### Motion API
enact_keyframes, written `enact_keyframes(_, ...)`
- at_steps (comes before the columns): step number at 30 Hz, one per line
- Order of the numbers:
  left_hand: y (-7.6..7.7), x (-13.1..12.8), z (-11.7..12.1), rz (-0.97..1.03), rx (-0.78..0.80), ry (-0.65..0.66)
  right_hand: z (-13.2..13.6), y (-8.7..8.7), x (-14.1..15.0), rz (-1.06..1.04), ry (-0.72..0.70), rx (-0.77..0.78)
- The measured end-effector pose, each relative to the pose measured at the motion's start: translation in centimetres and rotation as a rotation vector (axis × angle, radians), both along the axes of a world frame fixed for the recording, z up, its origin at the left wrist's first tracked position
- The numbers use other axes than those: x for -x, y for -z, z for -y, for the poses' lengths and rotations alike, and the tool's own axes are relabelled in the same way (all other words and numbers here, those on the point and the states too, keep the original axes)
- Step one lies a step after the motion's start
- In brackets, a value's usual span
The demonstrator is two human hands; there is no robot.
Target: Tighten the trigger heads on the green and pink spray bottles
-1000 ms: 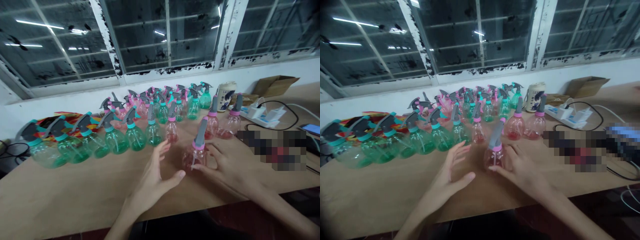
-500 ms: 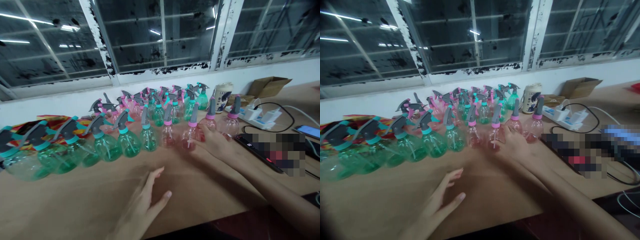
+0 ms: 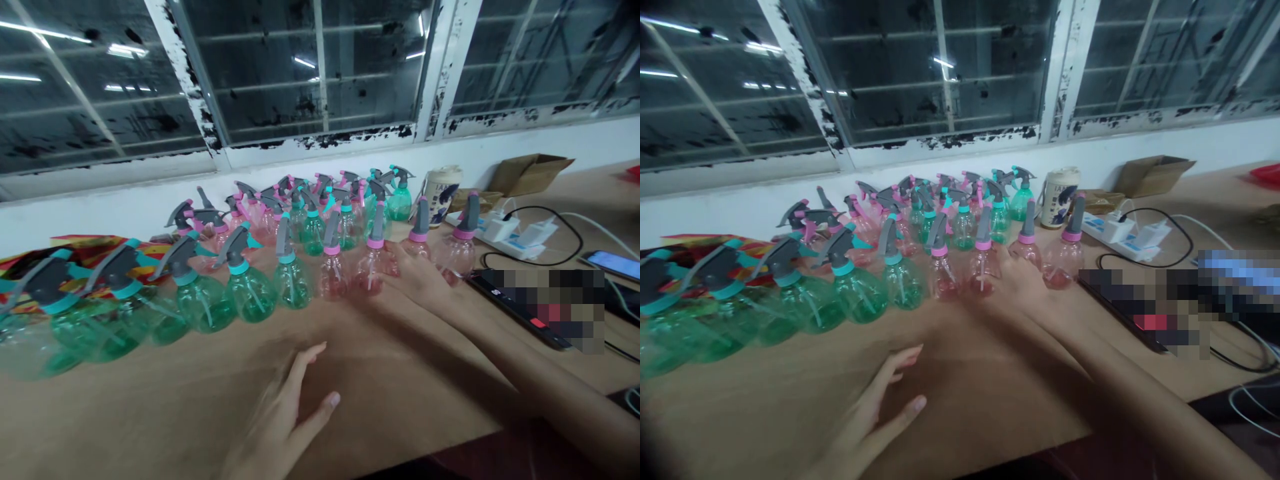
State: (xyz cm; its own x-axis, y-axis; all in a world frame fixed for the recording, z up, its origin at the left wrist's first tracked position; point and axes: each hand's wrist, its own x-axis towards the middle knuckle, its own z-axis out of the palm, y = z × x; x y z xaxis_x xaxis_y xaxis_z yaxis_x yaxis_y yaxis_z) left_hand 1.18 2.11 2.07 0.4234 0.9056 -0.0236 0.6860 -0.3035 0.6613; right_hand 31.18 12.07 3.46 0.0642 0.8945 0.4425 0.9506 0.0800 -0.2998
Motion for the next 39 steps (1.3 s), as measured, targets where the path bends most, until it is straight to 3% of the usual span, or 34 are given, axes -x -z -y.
enact_keyframes(3, 0.0, 0.0, -0.1, -0.007, -0.001, 0.005, 0.6, -0.1, -0.3, -0.026, -0.02, -0.022)
enact_keyframes(7, -0.1, 0.6, -0.5, -0.009, -0.019, 0.013, 2.4, -0.8, -1.6, -0.166, -0.074, -0.164)
enact_keyframes(12, -1.3, 1.6, -0.7, 0.038, -0.065, -0.09, 4.0, -1.0, -4.4, -0.303, 0.082, -0.214)
enact_keyframes(17, -3.0, 2.0, -0.7, 0.049, -0.118, -0.083, 1.9, -0.2, -6.1, -0.18, 0.191, -0.243)
enact_keyframes(21, -4.2, 2.0, -0.9, 0.08, -0.076, -0.086, -0.2, 0.3, -6.0, -0.102, 0.199, -0.152)
enact_keyframes(25, -5.2, 1.5, -0.9, 0.067, -0.083, -0.083, -0.4, 0.2, -5.5, -0.079, 0.209, -0.085)
enact_keyframes(29, -5.2, 0.9, -1.1, 0.063, -0.093, -0.048, 1.4, -0.2, -5.3, -0.055, 0.213, -0.031)
enact_keyframes(34, -3.9, 0.2, -1.4, 0.089, -0.098, -0.023, 5.2, -0.6, -4.3, -0.025, 0.226, 0.038)
enact_keyframes(39, -2.8, -0.9, -1.5, 0.073, -0.101, 0.012, 9.1, -1.0, -1.3, -0.021, 0.091, 0.03)
